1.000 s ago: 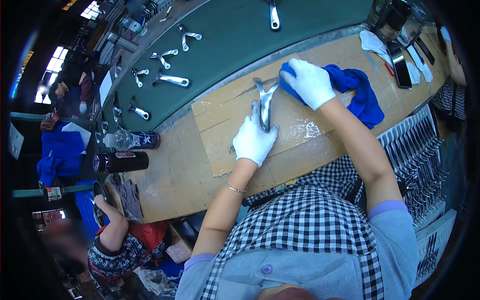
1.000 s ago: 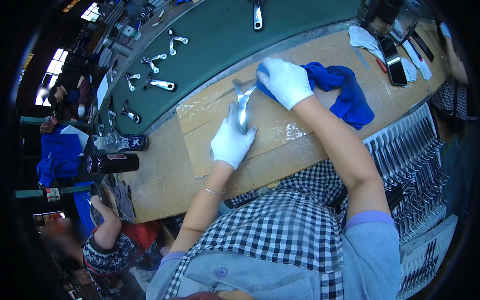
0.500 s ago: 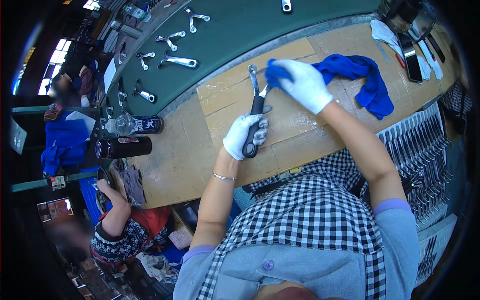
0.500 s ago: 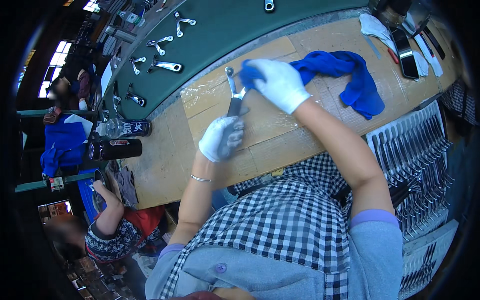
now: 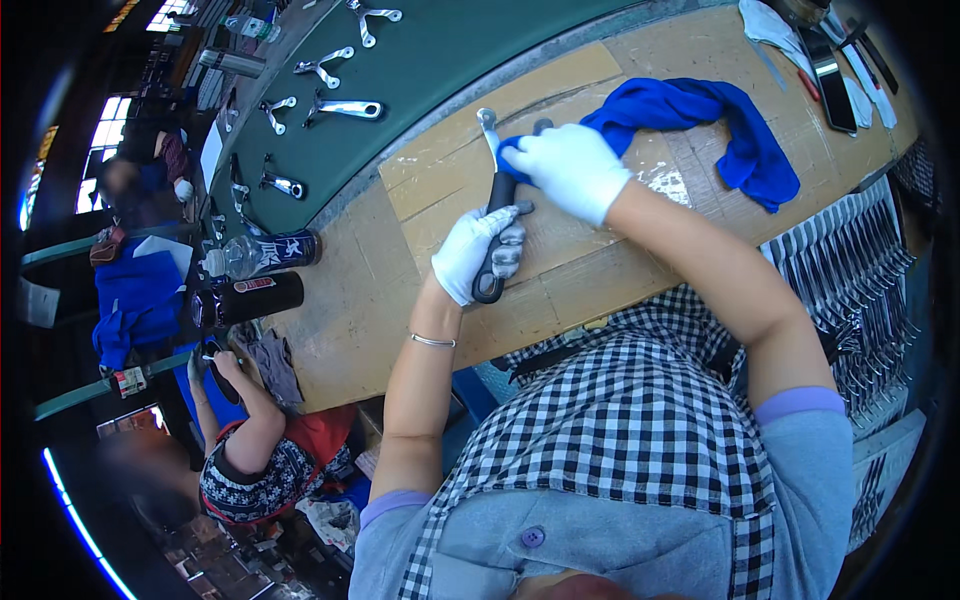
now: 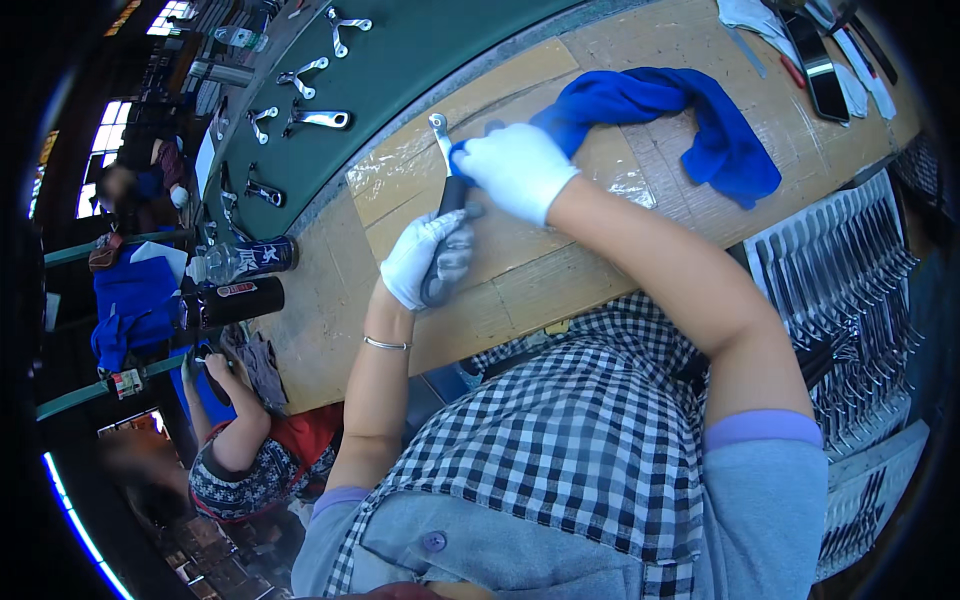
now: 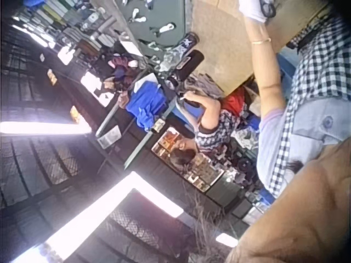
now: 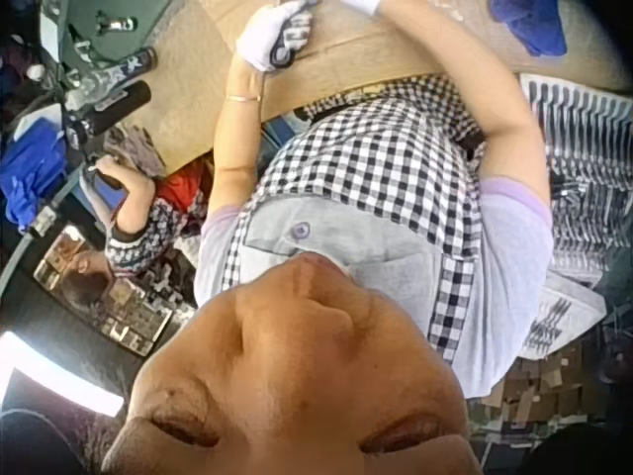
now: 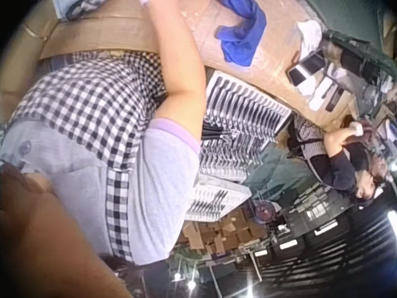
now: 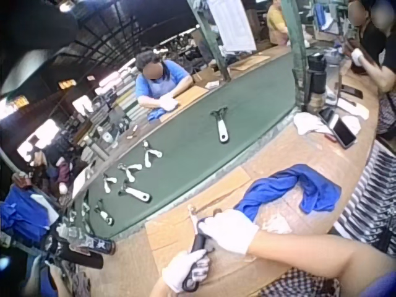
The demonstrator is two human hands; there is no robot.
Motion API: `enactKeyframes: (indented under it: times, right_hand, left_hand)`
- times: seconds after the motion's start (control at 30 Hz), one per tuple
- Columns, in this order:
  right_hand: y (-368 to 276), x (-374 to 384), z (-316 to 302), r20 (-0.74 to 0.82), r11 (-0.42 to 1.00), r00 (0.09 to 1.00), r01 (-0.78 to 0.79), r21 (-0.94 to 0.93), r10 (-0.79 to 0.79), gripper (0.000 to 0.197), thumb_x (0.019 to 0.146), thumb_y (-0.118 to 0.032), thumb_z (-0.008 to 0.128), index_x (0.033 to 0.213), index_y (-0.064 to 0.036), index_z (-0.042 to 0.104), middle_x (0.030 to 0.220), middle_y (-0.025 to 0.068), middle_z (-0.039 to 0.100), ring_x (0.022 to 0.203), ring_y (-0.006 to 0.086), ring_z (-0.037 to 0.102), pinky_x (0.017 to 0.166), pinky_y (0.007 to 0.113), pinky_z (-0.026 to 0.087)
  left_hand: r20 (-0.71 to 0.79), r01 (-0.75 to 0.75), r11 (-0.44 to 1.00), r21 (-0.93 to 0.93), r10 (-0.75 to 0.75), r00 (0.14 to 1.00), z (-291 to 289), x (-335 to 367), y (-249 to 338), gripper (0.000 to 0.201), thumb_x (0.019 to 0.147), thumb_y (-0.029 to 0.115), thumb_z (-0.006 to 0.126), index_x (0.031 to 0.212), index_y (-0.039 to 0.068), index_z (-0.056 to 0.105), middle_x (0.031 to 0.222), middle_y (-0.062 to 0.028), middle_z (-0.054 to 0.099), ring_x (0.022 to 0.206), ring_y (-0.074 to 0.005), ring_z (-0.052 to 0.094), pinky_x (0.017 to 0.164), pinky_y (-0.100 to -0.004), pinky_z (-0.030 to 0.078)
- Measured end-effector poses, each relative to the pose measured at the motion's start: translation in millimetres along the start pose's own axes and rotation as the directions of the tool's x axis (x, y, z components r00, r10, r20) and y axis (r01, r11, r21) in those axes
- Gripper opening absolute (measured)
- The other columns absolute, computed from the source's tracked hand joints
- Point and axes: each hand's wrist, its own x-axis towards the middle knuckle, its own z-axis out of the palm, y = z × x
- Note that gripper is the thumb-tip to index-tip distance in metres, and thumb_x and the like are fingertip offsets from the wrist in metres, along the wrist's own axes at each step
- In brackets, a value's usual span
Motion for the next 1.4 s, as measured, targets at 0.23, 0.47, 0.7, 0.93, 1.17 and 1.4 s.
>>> enactKeyframes:
  times: [0.23,0.47,0.7,0.93,1.17,1.4]
  right_hand:
    - [18,-6,-30,0.049,0.942,0.967,-0.256,0.218,0.252,0.02,0.093,-0.026,0.062,0.106,-0.0175,0.075,0.1,0.0105,0.071,0.09,0.0325,0.07,0.076,0.046,0.056]
    - [-4,-4,6,-0.018,0.942,0.965,-0.253,0.221,0.263,0.011,0.087,-0.021,0.065,0.096,-0.0144,0.066,0.095,0.0105,0.071,0.088,0.0346,0.069,0.075,0.049,0.055]
    - [43,-18,-26,-0.241,0.822,0.817,-0.412,0.393,0.524,0.027,0.092,-0.029,0.062,0.113,-0.015,0.07,0.108,0.0142,0.072,0.099,0.0358,0.069,0.084,0.045,0.055]
    - [-15,-14,-19,0.122,0.756,0.946,-0.315,0.573,0.302,0.035,0.089,-0.031,0.071,0.111,-0.0039,0.066,0.109,0.0226,0.071,0.104,0.0425,0.067,0.089,0.046,0.054]
    - [29,-2,-35,0.011,0.961,0.968,0.249,-0.123,-0.249,0.014,0.081,-0.017,0.069,0.093,-0.0144,0.064,0.087,0.0072,0.068,0.078,0.0288,0.067,0.067,0.043,0.052]
    - [-31,6,-67,0.077,0.982,0.996,0.06,-0.178,-0.047,0.043,0.073,-0.014,0.077,0.115,-0.0138,0.067,0.08,0.01,0.065,0.074,0.0296,0.066,0.062,0.043,0.052]
  left_hand:
    - [-0.033,-0.013,0.996,0.089,0.016,0.999,4,2,-4,0.019,0.105,0.018,0.057,0.119,0.004,0.057,0.071,0.0033,0.048,0.051,-0.0062,0.043,0.045,-0.022,0.037]
    - [-0.241,-0.097,0.953,0.286,0.169,0.956,28,3,-26,0.017,0.103,0.02,0.062,0.102,0.008,0.049,0.068,0.0024,0.048,0.05,-0.009,0.046,0.042,-0.0267,0.039]
    - [-0.334,-0.077,0.632,0.771,0.504,0.796,16,-10,-16,0.043,0.097,0.042,0.067,0.101,0.0,0.066,0.068,-0.0067,0.055,0.062,-0.0173,0.051,0.06,-0.0334,0.046]
    - [-0.057,0.086,-0.006,0.996,0.7,0.712,-3,-5,-14,0.035,0.091,0.038,0.073,0.096,0.005,0.064,0.09,-0.0181,0.07,0.086,-0.038,0.068,0.077,-0.0468,0.053]
    - [0.021,0.03,-0.065,0.997,0.673,0.739,-6,-11,-15,0.035,0.094,0.04,0.067,0.096,0.006,0.063,0.091,-0.0193,0.069,0.09,-0.0388,0.067,0.079,-0.0491,0.054]
    - [0.007,0.075,-0.095,0.993,0.661,0.751,0,-14,-17,0.028,0.095,0.032,0.065,0.099,0.005,0.064,0.1,-0.0147,0.07,0.096,-0.0341,0.068,0.084,-0.0473,0.055]
